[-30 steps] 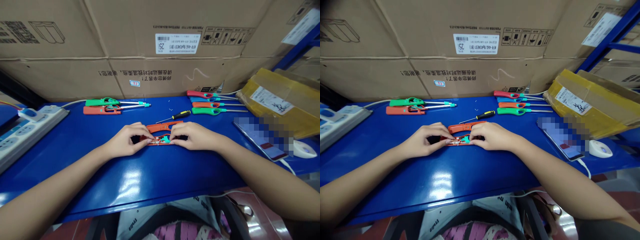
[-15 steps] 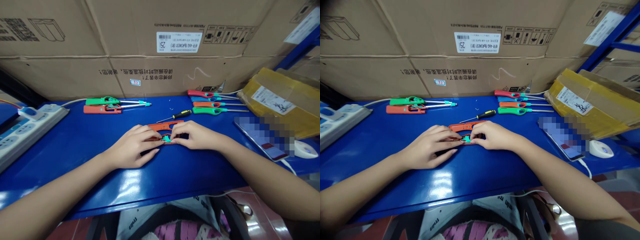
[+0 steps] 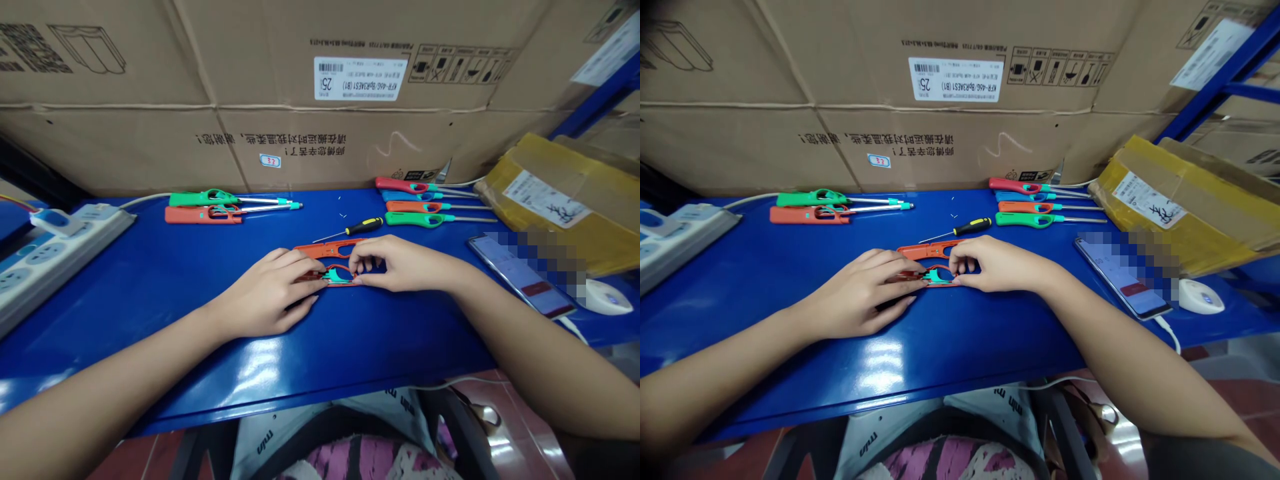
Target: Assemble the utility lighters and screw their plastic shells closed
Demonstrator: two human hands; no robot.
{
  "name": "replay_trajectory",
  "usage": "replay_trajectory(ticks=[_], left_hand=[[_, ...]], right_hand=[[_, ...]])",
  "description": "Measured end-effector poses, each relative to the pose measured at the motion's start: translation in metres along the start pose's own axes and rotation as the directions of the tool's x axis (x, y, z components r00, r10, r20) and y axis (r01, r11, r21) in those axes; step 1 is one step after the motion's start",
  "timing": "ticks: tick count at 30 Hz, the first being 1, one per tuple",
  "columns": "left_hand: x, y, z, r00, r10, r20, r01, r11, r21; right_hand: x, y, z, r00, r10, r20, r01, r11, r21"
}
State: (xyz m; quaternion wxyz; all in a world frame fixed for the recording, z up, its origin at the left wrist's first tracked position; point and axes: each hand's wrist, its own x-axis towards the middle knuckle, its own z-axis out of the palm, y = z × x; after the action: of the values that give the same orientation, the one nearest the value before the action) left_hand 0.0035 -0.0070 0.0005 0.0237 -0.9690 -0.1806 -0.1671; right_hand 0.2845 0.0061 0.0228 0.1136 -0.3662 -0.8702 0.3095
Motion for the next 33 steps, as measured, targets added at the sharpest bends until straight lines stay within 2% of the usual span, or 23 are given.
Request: replay_trajectory(ticks=[7,9,11,14,16,20,27,33], left_hand=[[0.001,0.005,0.000,1.000,0.004,0.001,-0.004,1.000,0.014],[-0.001,0.001,0.000,1.000,-0.017,-0.008,0.017,0.997,-0.078],[-0.004,-0.008,0.000,0.998,-0.060,-0.037,0.049,0.970,-0.240],[-0.009,-0.027,-0.003,0.976,-0.196,-0.098,0.137,0.895,-0.424],[-0.012,-0.039,-0.006,0.972,-0.225,-0.063,0.176,0.883,-0.436],[-0.014,-0.049,-0.009,0.981,-0.189,0.039,0.183,0.841,-0.509],[-0.014,-0.054,-0.006,0.980,-0.179,0.090,0.198,0.793,-0.577],[-0.014,-0.055,-0.009,0.978,-0.180,0.101,0.206,0.819,-0.536]], right_hand=[[0.004,0.002,0.004,0.995,0.090,0.036,-0.093,0.990,0.102],[0.005,0.002,0.005,0.994,0.109,0.029,-0.112,0.986,0.127],[0.004,0.002,0.005,0.992,0.120,0.026,-0.123,0.981,0.151],[0.004,0.002,0.004,0.991,0.130,0.035,-0.135,0.976,0.170],[0.003,0.001,0.003,0.989,0.141,0.036,-0.145,0.975,0.170],[0.003,0.003,0.001,0.990,0.132,0.043,-0.137,0.977,0.164],[0.004,0.008,0.000,0.994,0.089,0.062,-0.098,0.982,0.159],[0.004,0.010,0.002,0.993,0.109,0.054,-0.117,0.979,0.165]])
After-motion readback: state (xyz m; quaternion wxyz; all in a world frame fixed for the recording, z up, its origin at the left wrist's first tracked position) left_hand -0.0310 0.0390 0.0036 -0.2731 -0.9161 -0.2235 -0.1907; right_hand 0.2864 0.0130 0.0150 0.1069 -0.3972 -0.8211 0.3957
